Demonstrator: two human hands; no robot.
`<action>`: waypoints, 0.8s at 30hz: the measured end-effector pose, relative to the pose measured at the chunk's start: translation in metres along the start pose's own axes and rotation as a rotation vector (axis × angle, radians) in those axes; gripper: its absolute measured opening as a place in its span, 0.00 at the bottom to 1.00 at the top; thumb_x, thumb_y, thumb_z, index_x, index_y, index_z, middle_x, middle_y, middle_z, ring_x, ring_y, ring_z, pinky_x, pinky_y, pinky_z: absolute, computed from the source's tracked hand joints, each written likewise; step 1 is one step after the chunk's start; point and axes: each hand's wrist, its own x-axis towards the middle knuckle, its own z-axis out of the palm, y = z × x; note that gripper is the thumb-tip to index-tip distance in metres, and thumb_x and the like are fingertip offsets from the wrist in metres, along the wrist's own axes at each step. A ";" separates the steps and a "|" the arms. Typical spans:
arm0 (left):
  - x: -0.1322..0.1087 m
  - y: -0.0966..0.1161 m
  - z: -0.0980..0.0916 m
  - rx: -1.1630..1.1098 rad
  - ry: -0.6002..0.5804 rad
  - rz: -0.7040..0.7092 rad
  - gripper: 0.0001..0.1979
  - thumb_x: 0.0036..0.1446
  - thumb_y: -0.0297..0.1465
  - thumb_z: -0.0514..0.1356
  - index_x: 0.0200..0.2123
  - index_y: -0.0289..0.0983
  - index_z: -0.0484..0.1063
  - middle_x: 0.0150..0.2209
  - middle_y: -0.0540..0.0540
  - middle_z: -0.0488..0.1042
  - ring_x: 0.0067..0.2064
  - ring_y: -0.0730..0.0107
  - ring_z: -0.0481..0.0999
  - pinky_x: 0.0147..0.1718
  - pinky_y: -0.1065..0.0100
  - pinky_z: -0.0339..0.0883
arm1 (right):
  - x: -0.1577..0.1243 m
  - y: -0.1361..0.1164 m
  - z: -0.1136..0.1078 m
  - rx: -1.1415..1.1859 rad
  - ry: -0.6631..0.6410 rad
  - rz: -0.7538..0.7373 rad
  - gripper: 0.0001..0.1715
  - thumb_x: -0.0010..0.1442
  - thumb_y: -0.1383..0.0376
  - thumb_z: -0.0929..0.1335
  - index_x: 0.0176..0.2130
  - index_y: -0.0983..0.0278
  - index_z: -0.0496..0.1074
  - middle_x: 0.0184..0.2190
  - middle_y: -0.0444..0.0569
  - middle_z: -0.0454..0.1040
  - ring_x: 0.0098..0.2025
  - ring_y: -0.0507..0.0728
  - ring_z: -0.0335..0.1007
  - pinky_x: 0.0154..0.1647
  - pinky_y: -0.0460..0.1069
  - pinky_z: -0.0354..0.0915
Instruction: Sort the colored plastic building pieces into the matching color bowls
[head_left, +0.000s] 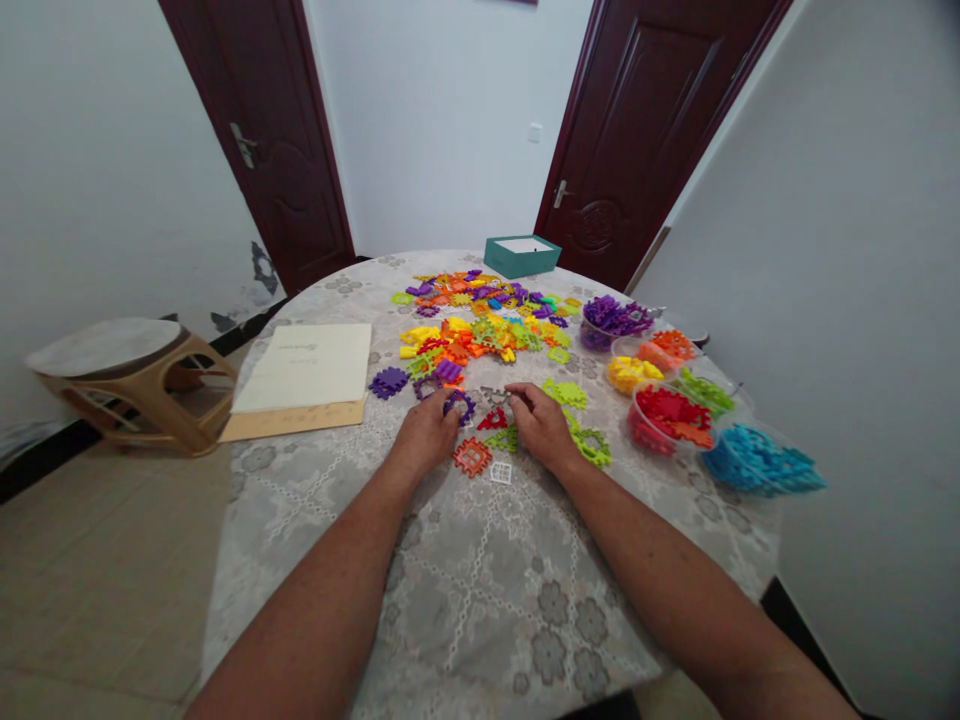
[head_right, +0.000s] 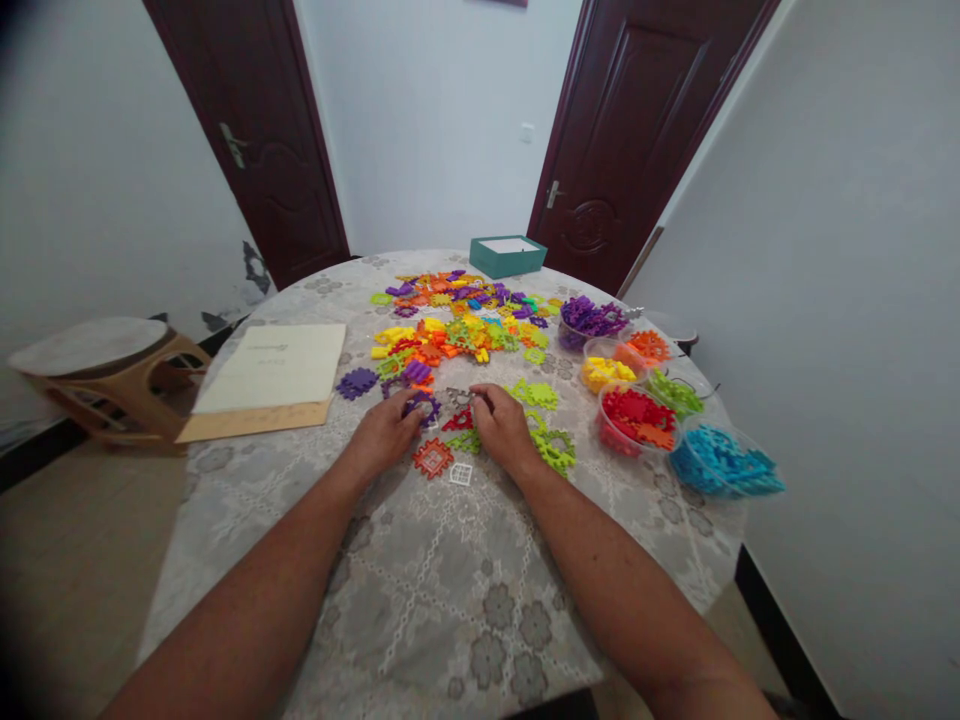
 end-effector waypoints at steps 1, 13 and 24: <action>0.000 0.000 -0.001 0.000 -0.004 -0.001 0.21 0.68 0.35 0.56 0.61 0.35 0.72 0.46 0.37 0.83 0.47 0.58 0.81 0.51 0.61 0.68 | 0.000 0.000 -0.001 0.004 -0.001 -0.004 0.17 0.67 0.61 0.65 0.50 0.61 0.78 0.46 0.50 0.81 0.47 0.59 0.76 0.53 0.53 0.68; 0.005 -0.004 0.001 0.047 -0.009 0.079 0.19 0.66 0.35 0.56 0.57 0.37 0.76 0.52 0.36 0.81 0.52 0.52 0.79 0.53 0.55 0.69 | -0.002 -0.022 -0.002 0.071 -0.018 -0.033 0.13 0.67 0.57 0.66 0.44 0.61 0.77 0.34 0.45 0.78 0.35 0.54 0.71 0.40 0.48 0.65; 0.012 -0.012 0.002 0.025 -0.020 0.105 0.24 0.62 0.39 0.57 0.58 0.37 0.75 0.56 0.39 0.78 0.54 0.54 0.78 0.56 0.56 0.69 | -0.003 -0.025 -0.001 0.092 -0.067 0.000 0.13 0.68 0.56 0.66 0.39 0.61 0.76 0.30 0.41 0.74 0.33 0.52 0.68 0.36 0.46 0.62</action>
